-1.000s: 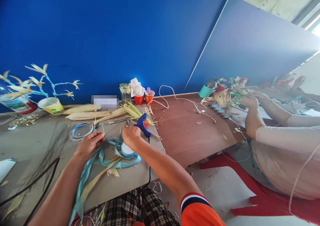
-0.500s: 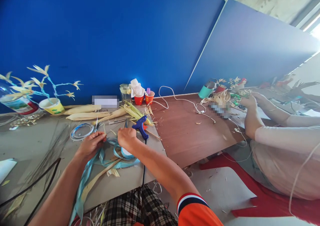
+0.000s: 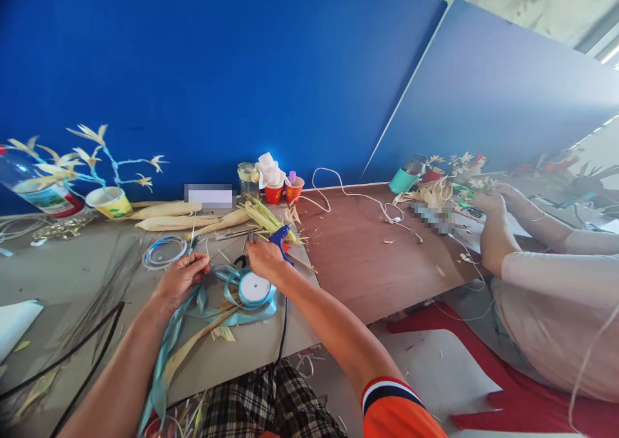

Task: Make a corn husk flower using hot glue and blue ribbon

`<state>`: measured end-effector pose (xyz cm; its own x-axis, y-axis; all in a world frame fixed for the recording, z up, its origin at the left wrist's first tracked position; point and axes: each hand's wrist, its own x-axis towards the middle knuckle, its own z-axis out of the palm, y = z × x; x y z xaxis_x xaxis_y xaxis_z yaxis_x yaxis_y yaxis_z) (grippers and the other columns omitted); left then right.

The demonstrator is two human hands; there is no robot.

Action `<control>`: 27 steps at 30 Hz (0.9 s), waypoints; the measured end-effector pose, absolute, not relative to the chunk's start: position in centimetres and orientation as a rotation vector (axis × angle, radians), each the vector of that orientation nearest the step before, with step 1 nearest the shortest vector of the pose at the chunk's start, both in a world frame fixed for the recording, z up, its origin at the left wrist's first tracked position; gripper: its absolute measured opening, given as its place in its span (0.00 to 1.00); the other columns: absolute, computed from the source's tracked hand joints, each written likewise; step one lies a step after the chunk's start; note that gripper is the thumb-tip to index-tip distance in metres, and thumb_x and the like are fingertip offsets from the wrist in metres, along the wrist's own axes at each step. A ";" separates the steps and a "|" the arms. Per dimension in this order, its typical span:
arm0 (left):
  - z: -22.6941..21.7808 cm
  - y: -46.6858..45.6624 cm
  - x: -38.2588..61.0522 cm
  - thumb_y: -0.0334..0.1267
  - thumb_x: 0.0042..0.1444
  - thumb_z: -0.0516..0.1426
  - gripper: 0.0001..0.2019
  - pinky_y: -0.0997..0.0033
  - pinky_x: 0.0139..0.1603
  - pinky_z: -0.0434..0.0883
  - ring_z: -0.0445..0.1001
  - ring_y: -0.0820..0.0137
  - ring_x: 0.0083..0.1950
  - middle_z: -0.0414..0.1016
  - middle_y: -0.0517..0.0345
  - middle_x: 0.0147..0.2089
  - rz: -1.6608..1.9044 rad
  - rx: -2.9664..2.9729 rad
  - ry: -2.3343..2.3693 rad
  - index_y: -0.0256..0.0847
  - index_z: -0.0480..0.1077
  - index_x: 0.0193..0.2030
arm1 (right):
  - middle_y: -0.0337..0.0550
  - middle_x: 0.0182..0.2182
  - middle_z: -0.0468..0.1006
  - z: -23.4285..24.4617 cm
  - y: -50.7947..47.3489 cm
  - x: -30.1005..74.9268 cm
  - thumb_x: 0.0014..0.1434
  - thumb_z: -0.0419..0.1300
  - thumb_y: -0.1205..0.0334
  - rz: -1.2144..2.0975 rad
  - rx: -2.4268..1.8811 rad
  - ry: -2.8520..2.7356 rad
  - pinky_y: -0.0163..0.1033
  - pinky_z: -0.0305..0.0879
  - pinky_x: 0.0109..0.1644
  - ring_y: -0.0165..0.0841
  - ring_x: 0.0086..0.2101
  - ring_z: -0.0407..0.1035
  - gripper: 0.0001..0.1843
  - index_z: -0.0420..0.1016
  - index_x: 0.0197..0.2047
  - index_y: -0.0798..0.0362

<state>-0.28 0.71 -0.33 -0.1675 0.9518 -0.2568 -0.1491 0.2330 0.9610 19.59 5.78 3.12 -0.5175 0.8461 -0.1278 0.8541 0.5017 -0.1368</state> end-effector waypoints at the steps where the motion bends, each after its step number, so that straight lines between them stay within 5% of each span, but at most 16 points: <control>1: -0.4 0.7 -0.3 0.46 0.36 0.66 0.18 0.79 0.22 0.54 0.60 0.79 0.21 0.68 0.63 0.21 1.212 0.837 1.357 0.35 0.69 0.28 | 0.52 0.43 0.74 3.2 5.7 20.0 0.58 0.47 0.68 -0.276 1.496 2.703 0.42 0.68 0.41 0.41 0.42 0.72 0.15 0.67 0.48 0.55; 10: -0.4 0.7 -0.2 0.46 0.35 0.66 0.18 0.78 0.23 0.57 0.62 0.77 0.22 0.68 0.62 0.22 1.210 0.830 1.360 0.35 0.69 0.28 | 0.52 0.39 0.78 3.8 5.6 21.2 0.53 0.53 0.69 -0.343 1.448 2.581 0.41 0.68 0.40 0.43 0.42 0.73 0.12 0.75 0.39 0.55; 17: -0.7 1.0 -0.4 0.46 0.36 0.66 0.17 0.77 0.23 0.56 0.62 0.77 0.22 0.68 0.62 0.21 1.195 0.854 1.359 0.36 0.69 0.28 | 0.61 0.41 0.77 3.9 6.2 17.7 0.58 0.53 0.57 -0.393 1.735 2.469 0.44 0.69 0.42 0.46 0.45 0.72 0.18 0.75 0.44 0.60; 27: -0.5 0.7 -0.4 0.45 0.36 0.65 0.16 0.77 0.24 0.58 0.63 0.76 0.23 0.69 0.63 0.22 1.229 0.865 1.331 0.37 0.69 0.28 | 0.60 0.42 0.78 2.2 6.9 14.5 0.51 0.57 0.70 -0.473 1.815 2.363 0.41 0.69 0.43 0.43 0.45 0.72 0.18 0.75 0.46 0.60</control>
